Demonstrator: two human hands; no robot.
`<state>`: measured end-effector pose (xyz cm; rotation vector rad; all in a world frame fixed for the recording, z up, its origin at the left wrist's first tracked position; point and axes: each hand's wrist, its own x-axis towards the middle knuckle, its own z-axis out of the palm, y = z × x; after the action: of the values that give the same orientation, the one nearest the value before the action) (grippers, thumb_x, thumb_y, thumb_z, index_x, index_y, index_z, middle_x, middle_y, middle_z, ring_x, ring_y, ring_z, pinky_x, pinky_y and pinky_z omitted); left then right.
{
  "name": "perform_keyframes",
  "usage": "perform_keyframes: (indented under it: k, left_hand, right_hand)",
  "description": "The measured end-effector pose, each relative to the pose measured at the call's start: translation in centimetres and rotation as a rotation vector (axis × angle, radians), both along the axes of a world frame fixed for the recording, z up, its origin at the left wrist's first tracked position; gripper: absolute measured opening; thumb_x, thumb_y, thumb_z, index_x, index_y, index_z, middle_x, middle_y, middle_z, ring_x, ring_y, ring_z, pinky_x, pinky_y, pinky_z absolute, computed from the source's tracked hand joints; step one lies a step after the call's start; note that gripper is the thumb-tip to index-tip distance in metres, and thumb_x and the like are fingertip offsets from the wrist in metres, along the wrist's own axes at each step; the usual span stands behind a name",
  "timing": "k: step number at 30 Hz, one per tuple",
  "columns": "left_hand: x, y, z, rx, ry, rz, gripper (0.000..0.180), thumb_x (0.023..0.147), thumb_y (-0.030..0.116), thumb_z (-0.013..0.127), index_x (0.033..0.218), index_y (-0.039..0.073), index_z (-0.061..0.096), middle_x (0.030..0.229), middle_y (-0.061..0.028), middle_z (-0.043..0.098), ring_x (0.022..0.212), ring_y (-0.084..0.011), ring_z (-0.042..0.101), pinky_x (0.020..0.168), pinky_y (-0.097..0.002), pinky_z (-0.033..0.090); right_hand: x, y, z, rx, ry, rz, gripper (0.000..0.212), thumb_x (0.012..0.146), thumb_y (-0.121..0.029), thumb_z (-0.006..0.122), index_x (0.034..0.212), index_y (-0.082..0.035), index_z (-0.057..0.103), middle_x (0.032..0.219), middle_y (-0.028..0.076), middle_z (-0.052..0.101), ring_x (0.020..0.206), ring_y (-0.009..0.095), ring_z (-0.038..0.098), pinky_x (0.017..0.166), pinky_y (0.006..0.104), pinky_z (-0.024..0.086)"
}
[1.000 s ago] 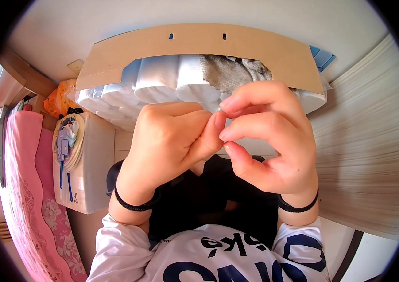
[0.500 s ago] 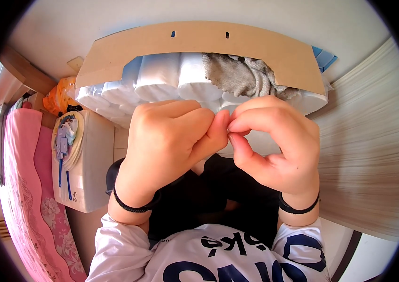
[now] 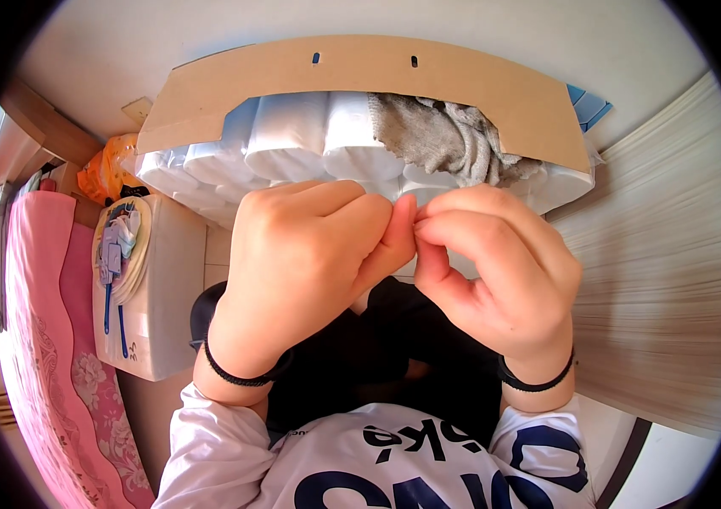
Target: Cleaning a handheld fan and a small tag with a grey cloth.
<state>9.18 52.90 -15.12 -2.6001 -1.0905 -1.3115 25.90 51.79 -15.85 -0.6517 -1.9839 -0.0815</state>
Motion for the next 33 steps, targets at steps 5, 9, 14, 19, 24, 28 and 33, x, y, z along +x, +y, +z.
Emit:
perform_keyframes:
  k: [5, 9, 14, 19, 24, 28, 33]
  left_hand:
    - [-0.3, -0.1, 0.0, -0.007, 0.082, 0.022, 0.036, 0.076, 0.013, 0.067, 0.052, 0.009, 0.041, 0.046, -0.0019, 0.038, 0.038, -0.0201, 0.043, 0.036, -0.0315, 0.033]
    - [-0.3, 0.0, -0.2, 0.02, 0.103, 0.013, 0.036, 0.075, 0.014, 0.068, 0.052, 0.009, 0.041, 0.046, -0.0022, 0.038, 0.038, -0.0204, 0.043, 0.036, -0.0319, 0.033]
    - [-0.2, -0.2, 0.0, 0.005, 0.102, -0.001, 0.036, 0.075, 0.015, 0.068, 0.052, 0.009, 0.041, 0.046, -0.002, 0.039, 0.039, -0.0196, 0.044, 0.036, -0.0315, 0.033]
    - [-0.2, -0.1, -0.2, 0.055, 0.108, 0.001, 0.036, 0.074, 0.015, 0.069, 0.052, 0.01, 0.041, 0.047, -0.0016, 0.038, 0.039, -0.0192, 0.042, 0.036, -0.0312, 0.031]
    - [-0.2, 0.0, -0.1, 0.099, 0.105, -0.012, 0.036, 0.073, 0.015, 0.07, 0.053, 0.01, 0.041, 0.049, -0.0015, 0.037, 0.039, -0.0188, 0.041, 0.036, -0.0312, 0.03]
    - [-0.3, -0.1, -0.1, 0.125, 0.103, -0.014, 0.035, 0.072, 0.015, 0.071, 0.053, 0.01, 0.042, 0.049, -0.001, 0.036, 0.039, -0.0179, 0.04, 0.037, -0.0308, 0.03]
    - [0.1, -0.5, 0.2, 0.077, 0.041, -0.014, 0.038, 0.067, 0.005, 0.072, 0.053, 0.005, 0.036, 0.051, -0.0056, 0.032, 0.041, -0.0218, 0.033, 0.04, -0.0324, 0.025]
  right_hand:
    - [-0.1, -0.2, 0.0, -0.02, -0.021, -0.019, 0.027, 0.057, 0.01, 0.068, 0.078, -0.001, 0.055, 0.073, 0.009, 0.057, 0.06, 0.023, 0.056, 0.051, 0.0286, 0.046]
    - [-0.1, -0.1, -0.1, -0.05, -0.017, -0.028, 0.025, 0.056, 0.013, 0.066, 0.073, -0.002, 0.055, 0.067, 0.008, 0.057, 0.056, 0.022, 0.055, 0.051, 0.0272, 0.046]
    - [0.1, 0.1, -0.2, -0.044, 0.002, -0.011, 0.025, 0.057, 0.011, 0.065, 0.072, -0.003, 0.051, 0.067, 0.008, 0.054, 0.055, 0.023, 0.053, 0.048, 0.0288, 0.044]
    - [0.0, 0.1, -0.1, -0.074, 0.042, 0.029, 0.025, 0.058, 0.01, 0.064, 0.071, -0.003, 0.048, 0.067, 0.008, 0.051, 0.055, 0.024, 0.051, 0.045, 0.03, 0.042]
    - [-0.2, -0.2, 0.3, -0.163, 0.113, 0.034, 0.025, 0.058, 0.01, 0.064, 0.07, -0.004, 0.048, 0.064, 0.007, 0.052, 0.052, 0.023, 0.05, 0.045, 0.0284, 0.042]
    - [0.1, -0.7, 0.8, -0.245, 0.067, 0.005, 0.025, 0.054, 0.012, 0.065, 0.071, -0.003, 0.054, 0.067, 0.007, 0.059, 0.058, 0.018, 0.056, 0.056, 0.0239, 0.046]
    - [0.0, -0.7, 1.0, -0.267, 0.105, 0.005, 0.023, 0.055, 0.011, 0.064, 0.07, -0.002, 0.054, 0.067, 0.008, 0.059, 0.059, 0.018, 0.056, 0.056, 0.0238, 0.046]
